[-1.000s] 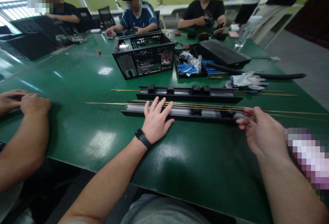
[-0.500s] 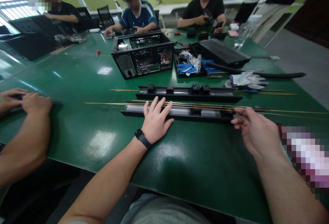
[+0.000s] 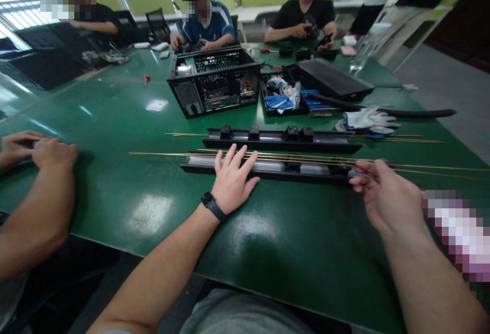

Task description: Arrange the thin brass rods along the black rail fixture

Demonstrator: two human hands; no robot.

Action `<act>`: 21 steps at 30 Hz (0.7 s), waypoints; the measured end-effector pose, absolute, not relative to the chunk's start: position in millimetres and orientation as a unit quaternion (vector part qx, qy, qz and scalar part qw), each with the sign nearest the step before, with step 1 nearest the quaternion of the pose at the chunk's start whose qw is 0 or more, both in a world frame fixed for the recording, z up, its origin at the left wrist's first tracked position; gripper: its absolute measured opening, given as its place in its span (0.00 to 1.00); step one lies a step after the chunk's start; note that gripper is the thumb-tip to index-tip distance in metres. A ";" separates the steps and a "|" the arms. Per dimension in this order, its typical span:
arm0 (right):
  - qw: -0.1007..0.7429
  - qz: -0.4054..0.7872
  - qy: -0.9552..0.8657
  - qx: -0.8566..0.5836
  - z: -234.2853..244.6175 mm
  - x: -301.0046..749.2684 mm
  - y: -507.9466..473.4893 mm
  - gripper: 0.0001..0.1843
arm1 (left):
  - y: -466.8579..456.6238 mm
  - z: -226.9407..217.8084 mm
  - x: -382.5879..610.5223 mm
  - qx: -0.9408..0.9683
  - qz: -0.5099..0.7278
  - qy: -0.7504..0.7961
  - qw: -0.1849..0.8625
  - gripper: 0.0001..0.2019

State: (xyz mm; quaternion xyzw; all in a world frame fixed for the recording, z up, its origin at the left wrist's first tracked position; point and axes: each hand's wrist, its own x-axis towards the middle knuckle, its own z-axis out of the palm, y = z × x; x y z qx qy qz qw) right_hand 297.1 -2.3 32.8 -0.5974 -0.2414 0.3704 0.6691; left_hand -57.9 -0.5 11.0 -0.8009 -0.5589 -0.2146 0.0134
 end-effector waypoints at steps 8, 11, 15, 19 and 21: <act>0.667 0.371 -0.235 -0.603 37.1 297.4 -3.0 0.14 | -0.5 11.4 -57.4 -0.800 -0.217 -0.558 0.016 0.32; 0.676 0.359 -0.243 -0.596 34.2 300.4 -3.0 0.16 | -0.5 11.7 -57.5 -0.803 -0.214 -0.557 0.011 0.32; 0.666 0.367 -0.274 -0.588 28.1 300.2 -3.8 0.20 | -0.4 11.7 -57.7 -0.802 -0.213 -0.558 0.013 0.33; 0.656 0.371 -0.303 -0.584 23.4 296.8 -4.8 0.24 | -0.1 10.6 -57.7 -0.802 -0.210 -0.559 0.020 0.33; 0.658 0.372 -0.298 -0.583 23.4 295.7 -4.9 0.23 | 0.0 9.9 -57.6 -0.801 -0.211 -0.559 0.023 0.32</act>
